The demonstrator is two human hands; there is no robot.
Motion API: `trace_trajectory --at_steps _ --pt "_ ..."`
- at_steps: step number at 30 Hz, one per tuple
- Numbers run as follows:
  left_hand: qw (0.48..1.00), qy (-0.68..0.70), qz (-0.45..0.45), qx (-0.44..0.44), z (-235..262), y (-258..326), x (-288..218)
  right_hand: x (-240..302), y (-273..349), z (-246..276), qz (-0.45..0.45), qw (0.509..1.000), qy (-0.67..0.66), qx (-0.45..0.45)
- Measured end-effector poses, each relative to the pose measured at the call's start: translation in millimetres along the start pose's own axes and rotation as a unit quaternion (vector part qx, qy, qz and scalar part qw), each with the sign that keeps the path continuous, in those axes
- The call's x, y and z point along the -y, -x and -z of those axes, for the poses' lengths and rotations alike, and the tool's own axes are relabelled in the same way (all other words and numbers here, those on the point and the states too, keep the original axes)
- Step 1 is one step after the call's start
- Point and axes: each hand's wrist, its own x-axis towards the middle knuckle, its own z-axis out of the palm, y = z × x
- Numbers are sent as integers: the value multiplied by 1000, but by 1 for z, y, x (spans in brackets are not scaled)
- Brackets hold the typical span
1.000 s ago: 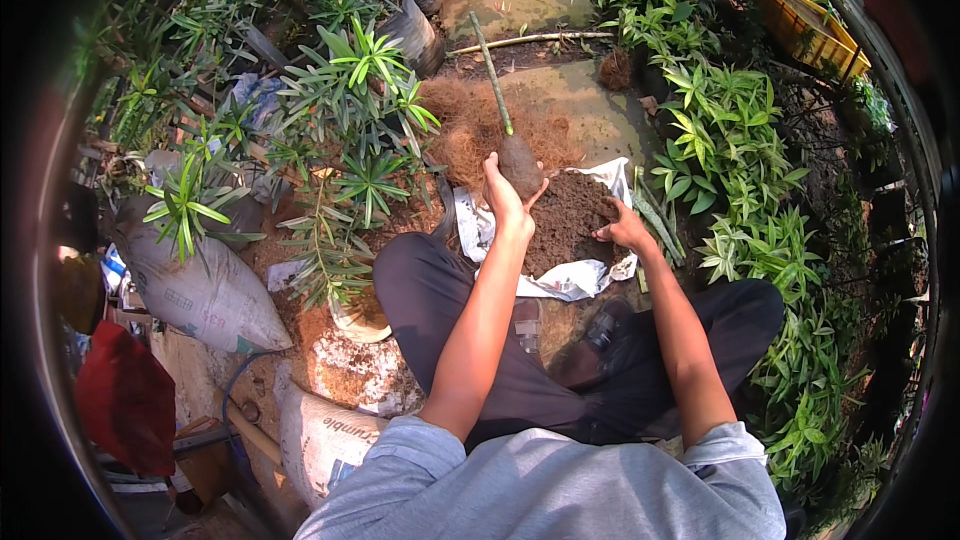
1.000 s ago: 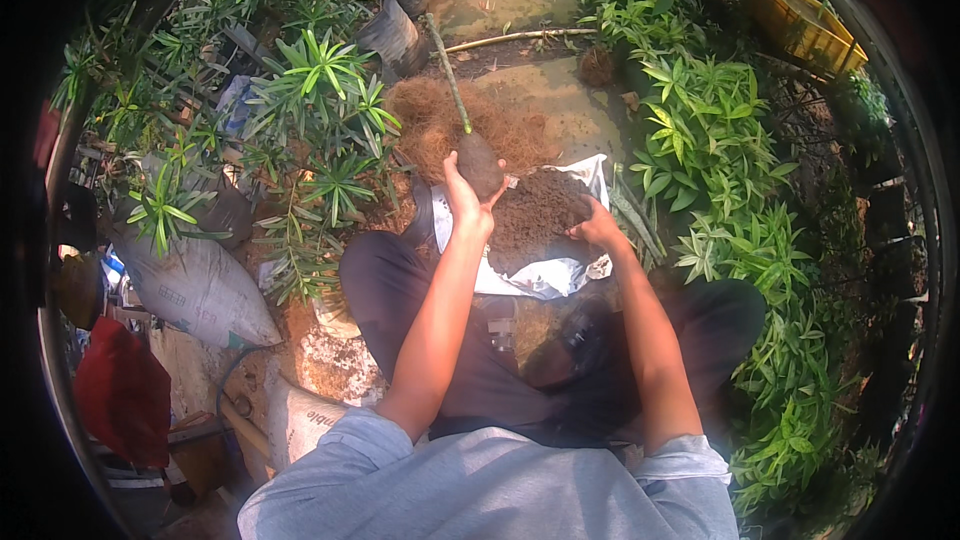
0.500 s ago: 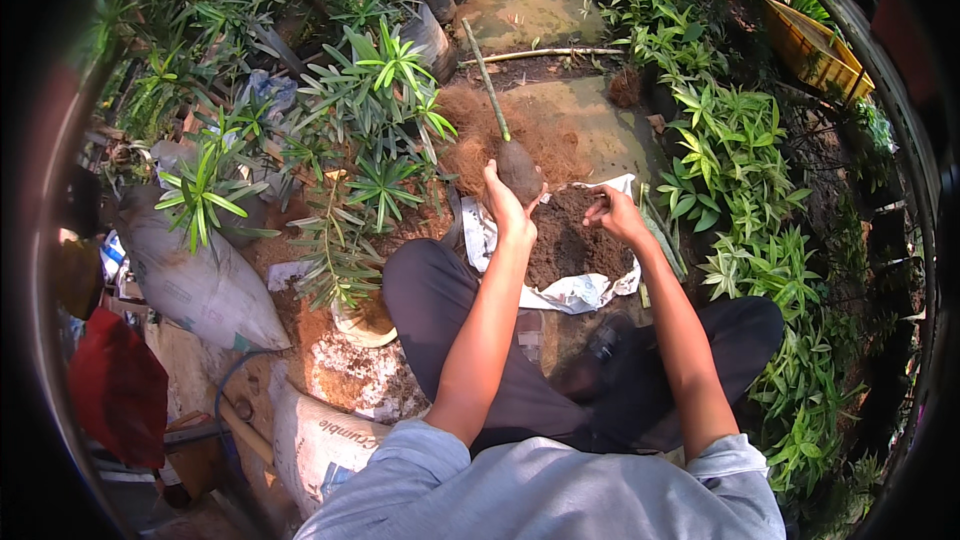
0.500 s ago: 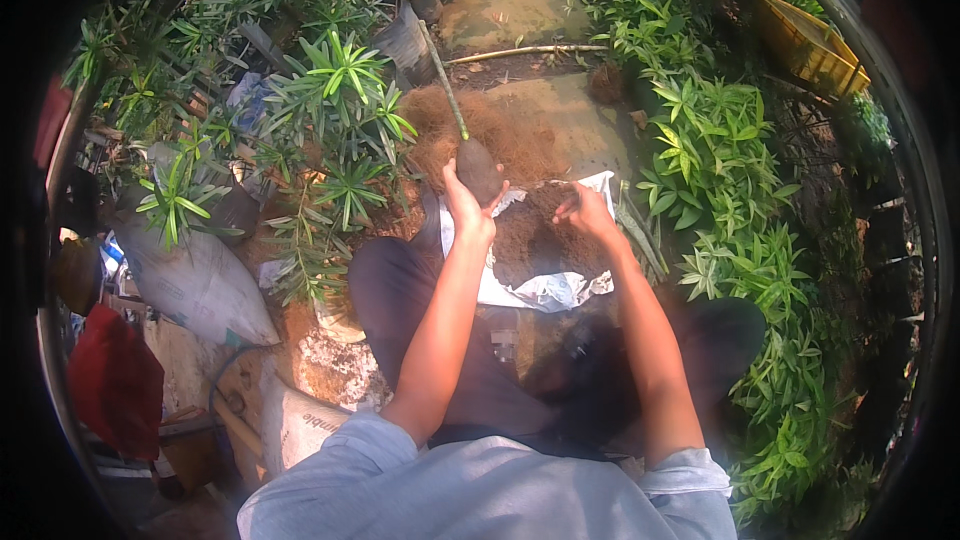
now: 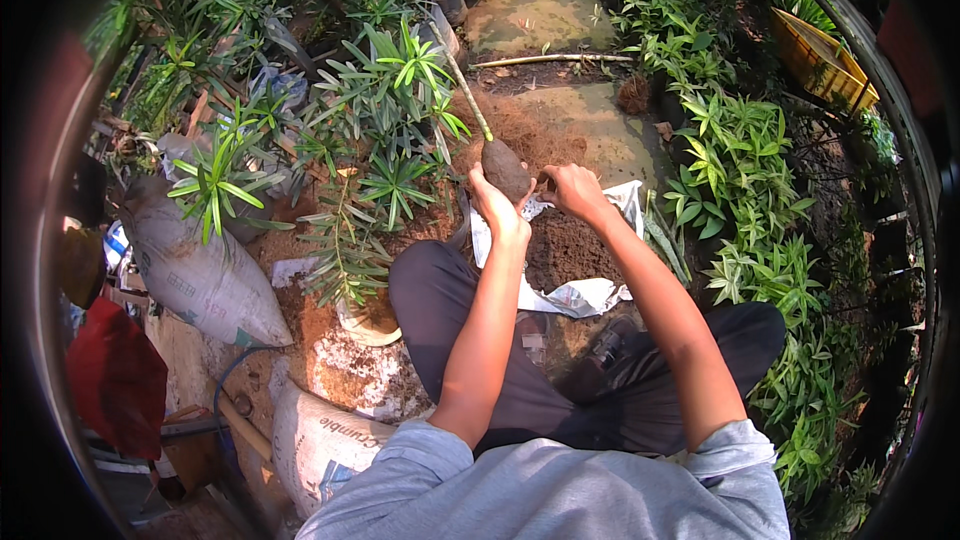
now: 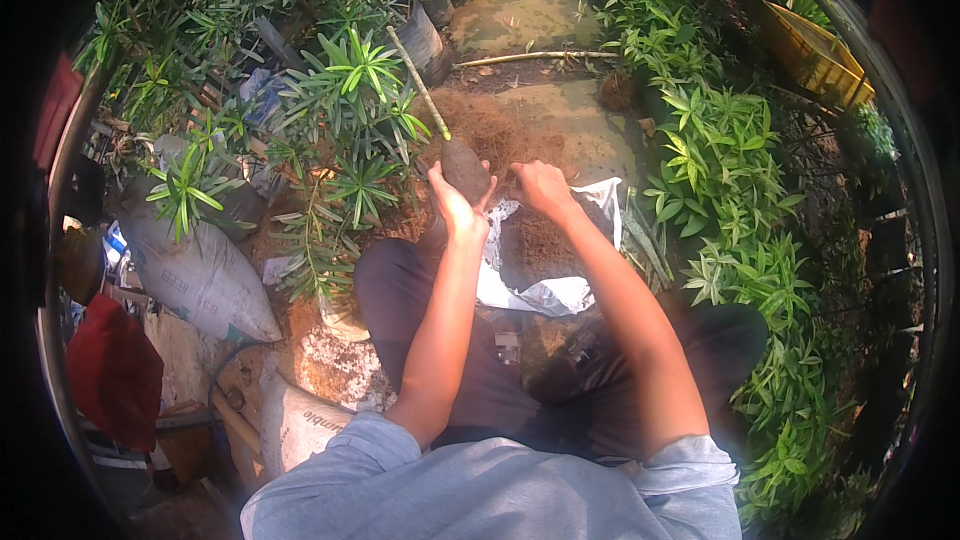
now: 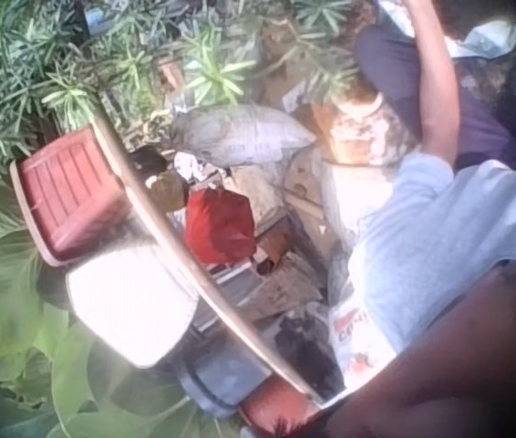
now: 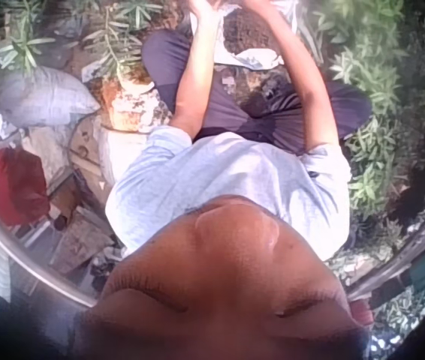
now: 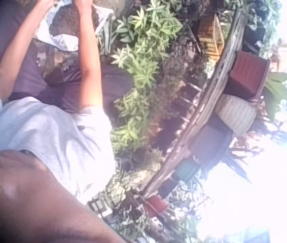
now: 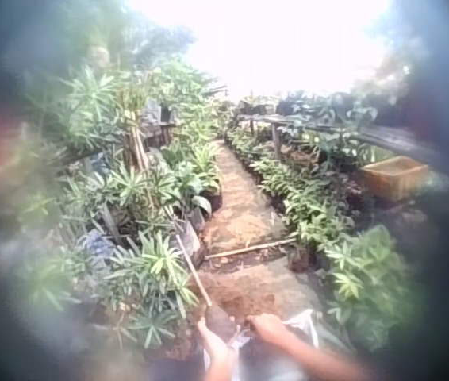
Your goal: The person sits on the ground and packs soil around a plant root ball by hand. They repeatedly scoop soil from a nearby pile and press it into the root mass to form a compact ball.
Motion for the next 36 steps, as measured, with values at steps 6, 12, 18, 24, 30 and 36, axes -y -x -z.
trace_trajectory --at_steps 6,12,18,24,30,36 --pt "1000 1 19 5 -4 -1 5 -37 -4 -25 108 981 62 -150" --pt "1000 0 8 4 -1 -2 3 -28 -6 -9 -7 980 -199 17" --pt "1000 -1 12 11 -2 -1 4 -64 9 -8 40 987 -143 -63" --pt "1000 -5 18 15 -5 1 10 -148 59 -33 -126 986 -59 91" --pt "999 -28 15 21 -7 5 13 -145 122 -80 -78 981 116 132" --pt "999 -24 27 19 -8 4 18 -156 141 -107 -64 986 132 74"
